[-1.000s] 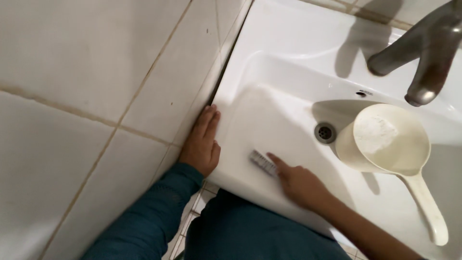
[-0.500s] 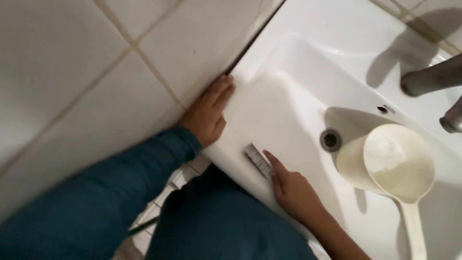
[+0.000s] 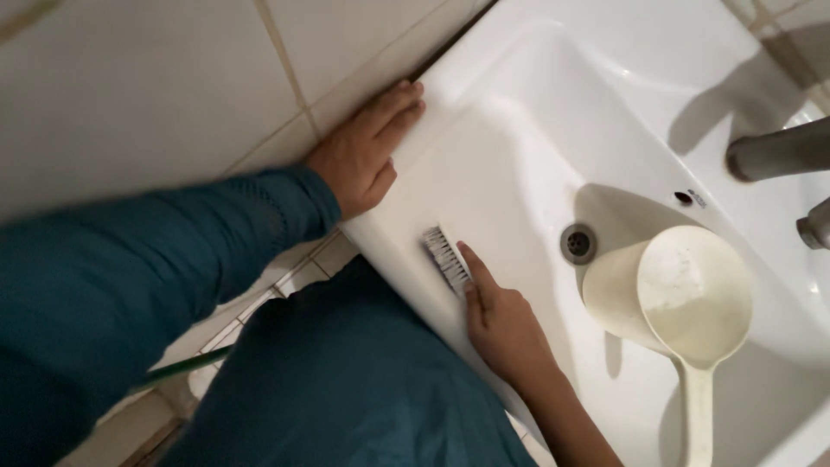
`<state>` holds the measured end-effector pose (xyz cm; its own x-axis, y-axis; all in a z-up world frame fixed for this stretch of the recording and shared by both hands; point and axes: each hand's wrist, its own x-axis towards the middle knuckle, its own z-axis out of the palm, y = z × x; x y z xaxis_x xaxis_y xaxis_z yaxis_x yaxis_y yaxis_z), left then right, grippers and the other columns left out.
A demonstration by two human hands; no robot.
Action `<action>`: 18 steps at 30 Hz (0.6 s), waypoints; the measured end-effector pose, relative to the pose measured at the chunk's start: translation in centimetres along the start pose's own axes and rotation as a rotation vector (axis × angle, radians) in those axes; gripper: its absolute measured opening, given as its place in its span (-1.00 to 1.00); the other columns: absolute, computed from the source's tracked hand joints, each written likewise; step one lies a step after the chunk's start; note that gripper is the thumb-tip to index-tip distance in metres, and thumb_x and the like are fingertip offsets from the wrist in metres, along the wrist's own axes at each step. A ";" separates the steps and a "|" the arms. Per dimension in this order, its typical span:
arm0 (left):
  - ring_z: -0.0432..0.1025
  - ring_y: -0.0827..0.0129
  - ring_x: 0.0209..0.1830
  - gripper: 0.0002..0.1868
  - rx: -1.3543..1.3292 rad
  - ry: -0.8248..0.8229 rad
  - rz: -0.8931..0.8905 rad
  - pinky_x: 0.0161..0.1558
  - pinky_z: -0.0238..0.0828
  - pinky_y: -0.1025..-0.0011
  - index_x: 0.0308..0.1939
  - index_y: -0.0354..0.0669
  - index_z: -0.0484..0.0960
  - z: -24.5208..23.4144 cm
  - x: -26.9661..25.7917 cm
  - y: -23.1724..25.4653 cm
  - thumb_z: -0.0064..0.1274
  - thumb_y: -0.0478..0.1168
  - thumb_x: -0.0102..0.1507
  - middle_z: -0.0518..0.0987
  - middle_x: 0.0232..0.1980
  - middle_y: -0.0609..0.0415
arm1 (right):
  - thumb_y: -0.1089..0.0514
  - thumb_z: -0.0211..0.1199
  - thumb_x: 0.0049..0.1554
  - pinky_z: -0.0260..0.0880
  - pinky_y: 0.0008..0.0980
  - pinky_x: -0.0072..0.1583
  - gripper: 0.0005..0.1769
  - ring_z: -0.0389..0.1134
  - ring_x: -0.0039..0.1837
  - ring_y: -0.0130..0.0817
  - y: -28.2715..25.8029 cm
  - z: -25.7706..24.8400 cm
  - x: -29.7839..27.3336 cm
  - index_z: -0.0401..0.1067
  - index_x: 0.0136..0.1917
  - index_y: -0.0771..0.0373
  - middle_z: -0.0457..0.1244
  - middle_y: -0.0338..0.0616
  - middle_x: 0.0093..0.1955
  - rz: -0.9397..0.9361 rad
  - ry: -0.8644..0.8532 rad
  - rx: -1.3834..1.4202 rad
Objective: Scrub the edges and interior of a bathroom sink using a small brush and soapy water.
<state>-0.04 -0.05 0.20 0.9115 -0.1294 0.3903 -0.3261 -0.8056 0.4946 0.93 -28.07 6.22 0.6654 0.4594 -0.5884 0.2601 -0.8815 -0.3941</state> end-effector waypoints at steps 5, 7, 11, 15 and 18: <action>-0.03 -0.11 0.66 -0.25 0.014 -0.005 0.025 0.63 -0.10 0.13 0.50 -0.50 0.19 -0.2 0.0 -0.3 -0.12 -0.46 0.18 0.09 0.62 -0.29 | 0.04 -0.09 0.27 0.36 0.14 -0.05 -0.36 0.40 -0.24 0.20 0.7 0.5 0.4 0.03 0.60 -0.23 0.33 0.27 -0.35 -0.145 0.076 0.027; -0.03 -0.12 0.67 -0.24 0.004 -0.011 0.009 0.63 -0.09 0.13 0.50 -0.50 0.19 -0.1 0.0 0.0 -0.12 -0.46 0.17 0.09 0.62 -0.29 | 0.05 -0.08 0.28 0.36 0.14 -0.06 -0.37 0.40 -0.24 0.21 1.2 0.5 1.0 0.03 0.60 -0.23 0.32 0.28 -0.35 -0.164 0.086 0.023; -0.02 -0.11 0.67 -0.25 0.012 -0.003 0.014 0.65 -0.08 0.14 0.51 -0.48 0.20 -0.1 -0.1 -0.2 -0.12 -0.45 0.20 0.10 0.63 -0.29 | 0.01 -0.12 0.28 0.36 0.15 -0.01 -0.36 0.40 -0.21 0.24 3.4 0.9 3.1 0.00 0.62 -0.26 0.33 0.33 -0.31 -0.057 0.095 -0.034; -0.01 -0.12 0.67 -0.25 -0.005 -0.004 0.012 0.64 -0.08 0.14 0.52 -0.48 0.20 -0.1 0.0 -0.1 -0.13 -0.45 0.19 0.10 0.63 -0.29 | -0.05 -0.19 0.30 0.37 0.10 0.00 -0.36 0.41 -0.25 0.17 3.1 -0.7 2.0 -0.04 0.63 -0.32 0.32 0.29 -0.34 0.053 0.016 -0.033; -0.02 -0.14 0.66 -0.24 -0.024 0.005 0.009 0.65 -0.10 0.13 0.51 -0.50 0.20 -0.2 0.0 -0.1 -0.13 -0.45 0.17 0.09 0.63 -0.30 | -0.07 -0.21 0.30 0.41 0.04 -0.06 -0.38 0.39 -0.31 0.11 2.5 -1.0 0.7 -0.05 0.62 -0.30 0.29 0.23 -0.40 -0.018 -0.059 0.013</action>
<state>-0.07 0.10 0.31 0.9073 -0.1332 0.3989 -0.3400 -0.7905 0.5095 2.75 -30.08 5.57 0.6181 0.4810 -0.6218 0.2618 -0.8718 -0.4141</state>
